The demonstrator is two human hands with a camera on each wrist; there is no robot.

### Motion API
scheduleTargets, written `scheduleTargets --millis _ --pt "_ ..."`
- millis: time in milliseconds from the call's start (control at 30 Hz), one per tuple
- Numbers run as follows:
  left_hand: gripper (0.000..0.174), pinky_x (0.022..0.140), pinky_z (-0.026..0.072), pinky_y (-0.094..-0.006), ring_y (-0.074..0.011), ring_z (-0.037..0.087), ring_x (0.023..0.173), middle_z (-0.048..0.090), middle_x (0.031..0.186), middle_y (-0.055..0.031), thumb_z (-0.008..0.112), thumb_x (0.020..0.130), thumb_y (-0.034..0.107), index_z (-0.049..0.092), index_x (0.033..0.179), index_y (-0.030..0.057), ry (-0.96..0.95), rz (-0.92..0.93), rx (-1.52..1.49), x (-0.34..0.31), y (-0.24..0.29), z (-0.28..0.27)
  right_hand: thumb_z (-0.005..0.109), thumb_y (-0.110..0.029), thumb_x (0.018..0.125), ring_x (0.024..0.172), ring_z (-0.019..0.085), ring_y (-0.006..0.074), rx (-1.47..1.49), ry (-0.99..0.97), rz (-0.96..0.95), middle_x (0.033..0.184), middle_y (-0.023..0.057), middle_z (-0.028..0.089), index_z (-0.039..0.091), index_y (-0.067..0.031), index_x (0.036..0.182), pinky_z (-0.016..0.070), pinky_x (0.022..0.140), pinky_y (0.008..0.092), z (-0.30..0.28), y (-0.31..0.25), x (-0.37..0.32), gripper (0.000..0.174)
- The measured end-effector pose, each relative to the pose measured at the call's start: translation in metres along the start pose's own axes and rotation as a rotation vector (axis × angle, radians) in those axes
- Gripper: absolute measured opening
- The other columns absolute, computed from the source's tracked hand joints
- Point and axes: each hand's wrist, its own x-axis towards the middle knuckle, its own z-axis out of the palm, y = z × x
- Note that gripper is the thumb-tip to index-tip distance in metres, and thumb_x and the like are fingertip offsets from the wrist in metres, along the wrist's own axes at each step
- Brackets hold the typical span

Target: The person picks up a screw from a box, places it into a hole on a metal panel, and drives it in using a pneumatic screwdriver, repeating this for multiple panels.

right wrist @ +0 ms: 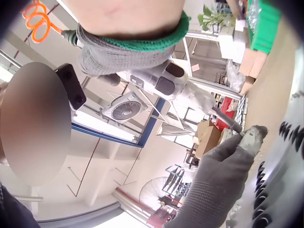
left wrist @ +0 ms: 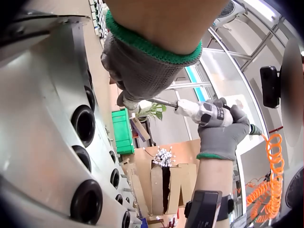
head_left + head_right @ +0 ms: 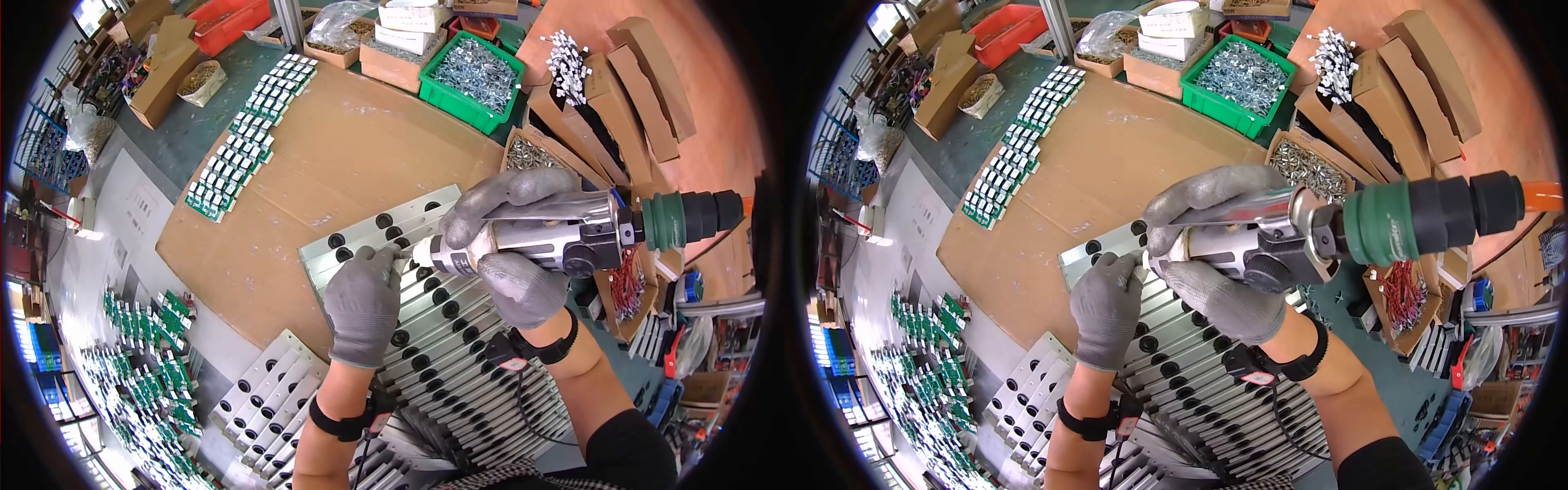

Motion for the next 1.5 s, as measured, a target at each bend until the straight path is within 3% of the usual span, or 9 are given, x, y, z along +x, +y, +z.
scheduleTargets --millis 267,367,467,500,1000,1133,1267,1467,1500 --pt "0.027 0.062 0.0462 -0.0347 -0.0228 0.059 0.070 0.056 0.072 -0.0080 0.061 0.084 0.022 0.064 0.108 0.0119 -0.036 -0.065 -0.038 0.003 0.000 -0.003 0.061 0.007 0.066 0.078 0.061 0.0226 0.118 0.292 0.110 0.094 0.0163 0.059 0.044 -0.0070 0.112 0.0526 0.065 0.0349 0.014 0.001 0.005 0.051" --pt "0.037 0.069 0.0490 -0.0320 -0.0196 0.060 0.078 0.061 0.087 -0.0074 0.053 0.087 0.011 0.054 0.123 0.0026 -0.095 -0.296 -0.545 0.010 -0.013 0.004 0.058 0.018 0.067 0.076 0.059 0.0138 -0.021 0.285 0.014 0.100 0.0143 0.057 0.043 -0.0047 0.109 0.0521 0.056 0.0261 -0.003 0.023 0.016 0.050" --pt "0.041 0.080 0.0503 -0.0330 -0.0185 0.057 0.091 0.056 0.102 -0.0122 0.044 0.089 0.004 0.041 0.129 -0.0074 -0.138 -0.714 -1.800 0.008 -0.019 -0.003 0.058 0.010 0.066 0.080 0.061 0.0173 -0.092 0.291 0.040 0.097 0.0152 0.060 0.046 -0.0034 0.110 0.0519 0.072 0.0322 -0.017 0.046 0.024 0.048" --pt "0.041 0.086 0.0507 -0.0339 -0.0211 0.055 0.098 0.051 0.116 -0.0159 0.042 0.089 -0.001 0.038 0.129 -0.0088 -0.142 -0.703 -1.883 0.006 -0.028 0.002 0.060 0.011 0.064 0.080 0.061 0.0170 -0.094 0.304 0.066 0.097 0.0147 0.060 0.047 -0.0037 0.108 0.0523 0.069 0.0294 -0.019 0.053 0.025 0.048" --pt "0.040 0.092 0.0500 -0.0342 -0.0263 0.055 0.108 0.051 0.122 -0.0199 0.047 0.094 0.009 0.037 0.129 -0.0072 -0.210 -0.653 -1.815 -0.002 -0.032 0.009 0.058 0.012 0.067 0.071 0.059 0.0142 -0.080 0.327 0.074 0.089 0.0110 0.060 0.049 -0.0034 0.106 0.0503 0.056 0.0254 -0.023 0.080 0.030 0.043" --pt "0.037 0.087 0.0523 -0.0323 -0.0237 0.058 0.101 0.055 0.114 -0.0175 0.051 0.093 0.012 0.044 0.124 -0.0060 -0.212 -0.678 -1.774 -0.004 -0.029 0.011 0.056 0.012 0.070 0.058 0.053 0.0086 -0.192 0.275 0.185 0.083 0.0073 0.059 0.050 -0.0039 0.101 0.0432 0.047 0.0223 -0.020 0.084 0.036 0.035" --pt "0.032 0.075 0.0541 -0.0283 -0.0187 0.061 0.088 0.060 0.102 -0.0132 0.056 0.092 0.016 0.051 0.116 -0.0040 -0.184 -0.716 -1.724 -0.005 -0.026 0.010 0.061 0.003 0.066 0.062 0.054 0.0064 -0.233 0.358 0.227 0.073 -0.0003 0.057 0.055 -0.0043 0.083 0.0440 0.055 0.0215 -0.021 0.086 0.037 0.020" --pt "0.021 0.066 0.0521 -0.0246 -0.0144 0.058 0.079 0.061 0.094 -0.0087 0.055 0.092 0.018 0.056 0.105 0.0012 -0.178 -0.725 -1.731 -0.005 -0.034 0.022 0.060 0.003 0.068 0.061 0.053 0.0061 -0.125 0.345 0.235 0.070 -0.0015 0.055 0.056 -0.0031 0.088 0.0439 0.055 0.0216 -0.021 0.074 0.035 0.021" --pt "0.020 0.066 0.0519 -0.0242 -0.0140 0.058 0.078 0.061 0.093 -0.0078 0.055 0.092 0.019 0.056 0.104 0.0020 -0.176 -0.713 -1.741 -0.005 -0.034 0.020 0.061 0.006 0.068 0.069 0.056 0.0067 -0.046 0.302 0.276 0.078 0.0012 0.059 0.055 -0.0027 0.095 0.0462 0.059 0.0217 -0.023 0.071 0.036 0.028"
